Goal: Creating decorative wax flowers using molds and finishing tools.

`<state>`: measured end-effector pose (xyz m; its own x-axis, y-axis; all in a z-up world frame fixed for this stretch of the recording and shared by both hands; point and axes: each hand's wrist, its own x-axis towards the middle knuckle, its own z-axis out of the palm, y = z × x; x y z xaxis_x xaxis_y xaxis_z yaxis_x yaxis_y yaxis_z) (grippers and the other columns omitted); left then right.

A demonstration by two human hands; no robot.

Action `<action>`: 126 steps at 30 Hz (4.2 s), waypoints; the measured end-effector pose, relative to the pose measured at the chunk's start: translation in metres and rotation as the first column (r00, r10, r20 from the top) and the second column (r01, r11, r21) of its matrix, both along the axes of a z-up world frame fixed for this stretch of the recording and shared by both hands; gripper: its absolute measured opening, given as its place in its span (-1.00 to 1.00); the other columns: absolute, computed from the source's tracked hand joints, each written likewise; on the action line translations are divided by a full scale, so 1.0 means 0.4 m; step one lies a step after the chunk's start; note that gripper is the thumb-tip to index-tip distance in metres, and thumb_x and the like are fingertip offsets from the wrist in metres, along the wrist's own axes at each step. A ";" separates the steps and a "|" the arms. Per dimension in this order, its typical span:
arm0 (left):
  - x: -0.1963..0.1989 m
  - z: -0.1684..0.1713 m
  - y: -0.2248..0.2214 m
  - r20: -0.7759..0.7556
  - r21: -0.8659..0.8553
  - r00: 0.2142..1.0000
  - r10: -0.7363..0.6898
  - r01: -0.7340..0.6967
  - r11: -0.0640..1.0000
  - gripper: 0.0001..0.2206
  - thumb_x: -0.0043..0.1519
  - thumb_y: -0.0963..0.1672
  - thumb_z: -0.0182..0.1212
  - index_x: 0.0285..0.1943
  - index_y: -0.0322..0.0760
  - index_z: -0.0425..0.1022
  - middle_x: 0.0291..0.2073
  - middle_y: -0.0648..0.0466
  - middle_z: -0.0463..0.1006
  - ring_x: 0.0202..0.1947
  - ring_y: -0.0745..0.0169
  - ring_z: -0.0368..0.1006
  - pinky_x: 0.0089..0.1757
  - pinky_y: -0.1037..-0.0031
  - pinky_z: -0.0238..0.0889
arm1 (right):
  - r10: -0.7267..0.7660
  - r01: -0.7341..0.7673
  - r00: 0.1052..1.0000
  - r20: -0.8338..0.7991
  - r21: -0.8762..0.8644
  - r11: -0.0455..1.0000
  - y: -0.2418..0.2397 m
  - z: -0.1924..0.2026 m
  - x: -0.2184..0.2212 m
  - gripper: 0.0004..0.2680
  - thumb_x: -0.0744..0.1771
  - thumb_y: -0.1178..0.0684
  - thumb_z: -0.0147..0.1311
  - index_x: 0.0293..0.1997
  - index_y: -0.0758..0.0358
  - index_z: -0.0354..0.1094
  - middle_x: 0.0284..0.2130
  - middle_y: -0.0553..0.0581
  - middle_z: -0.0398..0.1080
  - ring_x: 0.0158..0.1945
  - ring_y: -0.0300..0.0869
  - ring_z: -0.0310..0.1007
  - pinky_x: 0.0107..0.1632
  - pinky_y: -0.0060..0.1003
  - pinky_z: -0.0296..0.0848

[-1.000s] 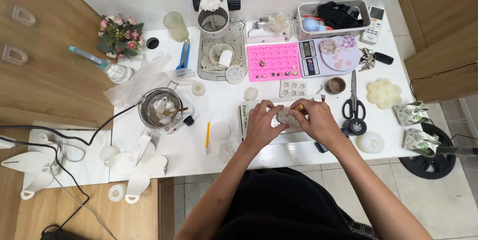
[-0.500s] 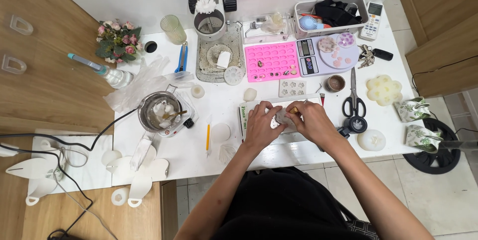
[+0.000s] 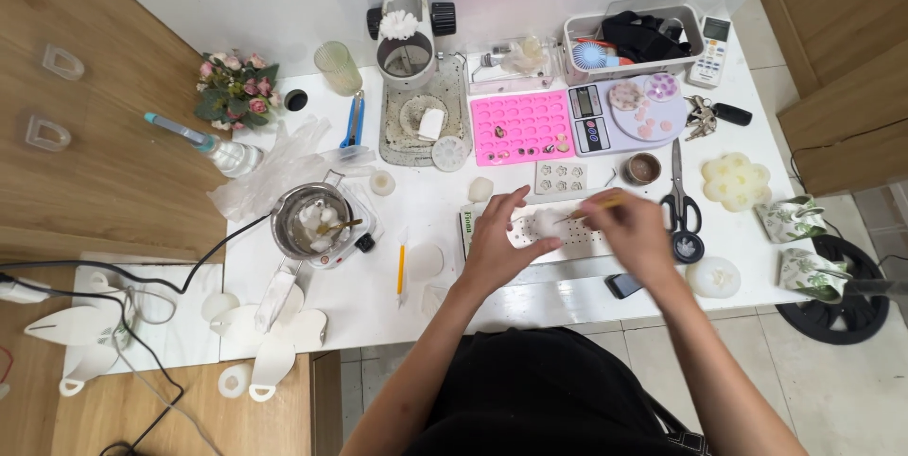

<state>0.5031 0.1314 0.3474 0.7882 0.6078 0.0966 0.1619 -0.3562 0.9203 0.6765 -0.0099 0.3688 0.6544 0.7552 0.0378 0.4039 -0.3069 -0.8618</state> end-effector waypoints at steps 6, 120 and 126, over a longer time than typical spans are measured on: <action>0.002 0.194 0.003 0.246 -0.008 0.967 -0.065 0.069 0.998 -0.30 0.04 -0.04 0.55 0.41 -0.26 0.42 0.13 0.01 0.57 -0.05 0.18 0.38 -0.02 0.44 0.33 | 0.062 0.354 0.589 -0.806 0.326 0.877 -0.085 -0.014 0.032 -0.83 0.43 0.04 0.05 -0.07 0.36 0.43 -0.35 0.12 0.50 -0.29 -0.20 0.50 -0.07 -0.25 0.50; -0.020 0.464 0.059 0.265 0.240 0.961 -0.078 0.013 0.971 -0.46 0.12 0.02 0.50 0.30 -0.08 0.52 -0.01 0.17 0.56 0.06 0.23 0.43 0.17 0.39 0.26 | 0.541 0.363 0.267 -0.798 0.603 0.710 0.076 0.042 -0.041 -0.83 0.40 0.17 0.11 0.07 0.45 0.39 0.00 0.31 0.48 0.10 -0.06 0.46 0.34 -0.09 0.28; -0.012 0.467 0.053 0.183 0.223 0.978 -0.099 0.057 0.973 -0.44 0.15 0.05 0.45 0.35 -0.04 0.52 -0.11 0.16 0.50 0.05 0.25 0.42 0.23 0.36 0.21 | 0.537 0.356 0.288 -0.793 0.610 0.708 0.076 0.063 -0.049 -0.75 0.41 0.15 0.08 0.18 0.53 0.30 0.09 0.33 0.44 0.16 -0.07 0.43 0.37 -0.10 0.28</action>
<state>0.4983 0.1524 0.5344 0.7861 0.4931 0.3725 -0.0467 -0.5536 0.8314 0.6571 0.0203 0.3938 0.4914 0.8690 -0.0577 -0.7589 0.3947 -0.5179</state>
